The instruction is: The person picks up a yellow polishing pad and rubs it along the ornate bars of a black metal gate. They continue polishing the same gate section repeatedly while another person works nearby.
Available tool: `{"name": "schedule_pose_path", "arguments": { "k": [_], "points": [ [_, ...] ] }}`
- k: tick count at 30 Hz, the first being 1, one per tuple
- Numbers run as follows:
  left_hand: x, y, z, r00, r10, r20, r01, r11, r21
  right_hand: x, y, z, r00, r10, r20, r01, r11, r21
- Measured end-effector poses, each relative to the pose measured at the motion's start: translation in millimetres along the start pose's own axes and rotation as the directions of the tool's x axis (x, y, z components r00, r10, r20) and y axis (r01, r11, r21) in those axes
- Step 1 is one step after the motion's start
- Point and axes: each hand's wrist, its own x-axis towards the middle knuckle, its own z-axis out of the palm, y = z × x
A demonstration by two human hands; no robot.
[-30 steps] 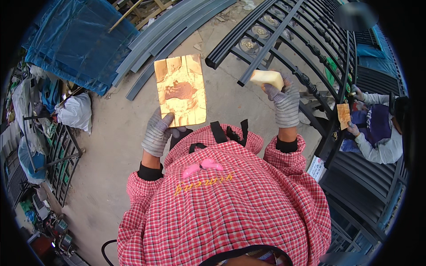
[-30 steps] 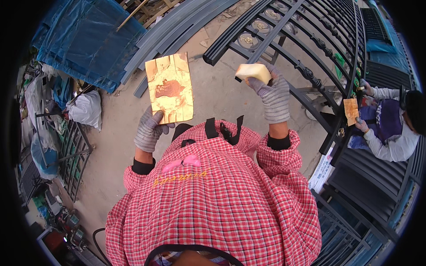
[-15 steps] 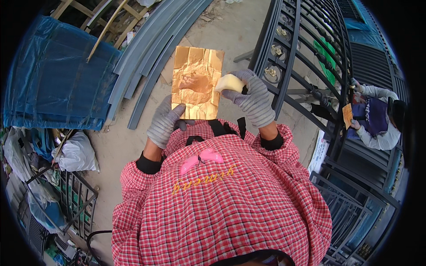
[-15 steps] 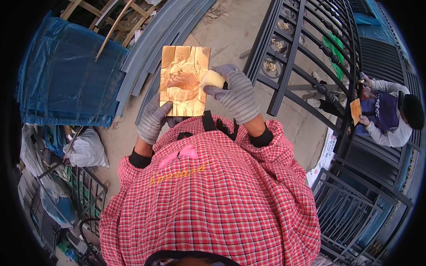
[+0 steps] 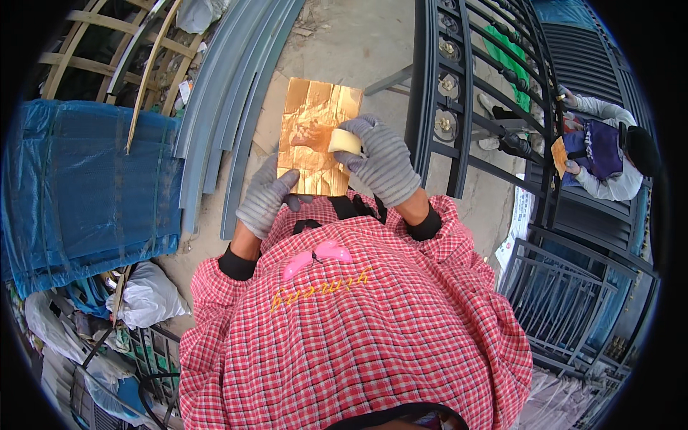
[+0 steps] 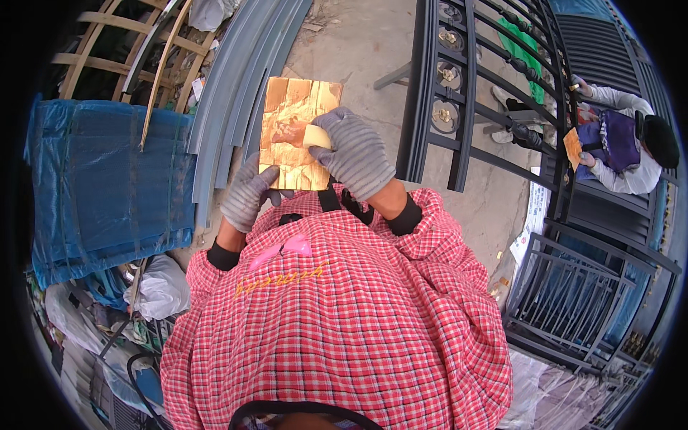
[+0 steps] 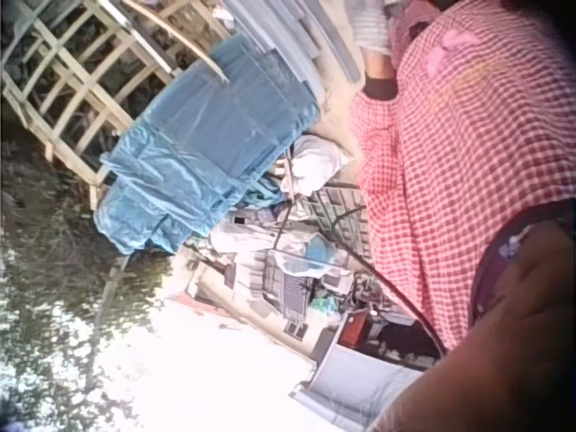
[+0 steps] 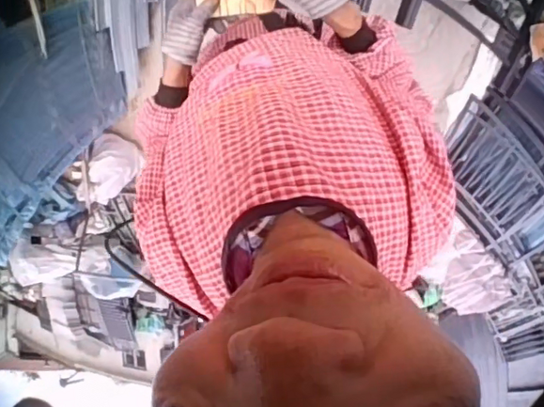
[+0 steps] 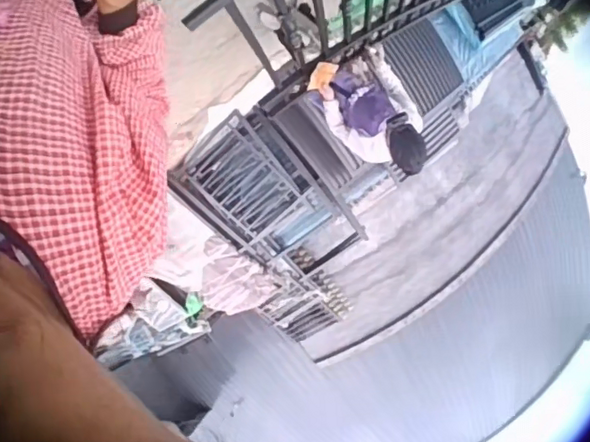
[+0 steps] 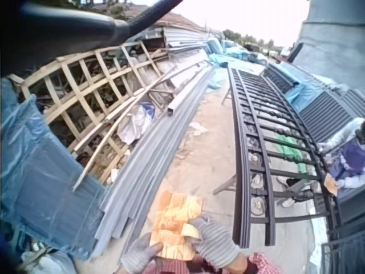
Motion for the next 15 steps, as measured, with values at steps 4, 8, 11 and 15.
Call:
{"name": "schedule_pose_path", "arguments": {
  "k": [4, 8, 11, 15],
  "points": [
    [33, 19, -7, 0.999, -0.027, 0.020, 0.027, 1.000, 0.011, 29, 11, -2, 0.997, 0.020, -0.070, -0.021, 1.000, -0.017],
    [71, 39, 0, 0.998, -0.049, 0.044, 0.048, 0.998, 0.029, 54, 37, -9, 0.986, -0.028, -0.163, 0.023, 0.999, -0.030],
    [98, 51, 0, 0.996, -0.064, 0.067, 0.064, 0.998, -0.008, 74, 47, -11, 0.981, 0.015, -0.191, -0.026, 0.998, -0.055],
    [140, 59, 2, 0.973, -0.171, 0.156, 0.169, 0.985, 0.025, 73, 70, -22, 0.981, 0.144, -0.132, -0.155, 0.985, -0.072]
  ]
}}
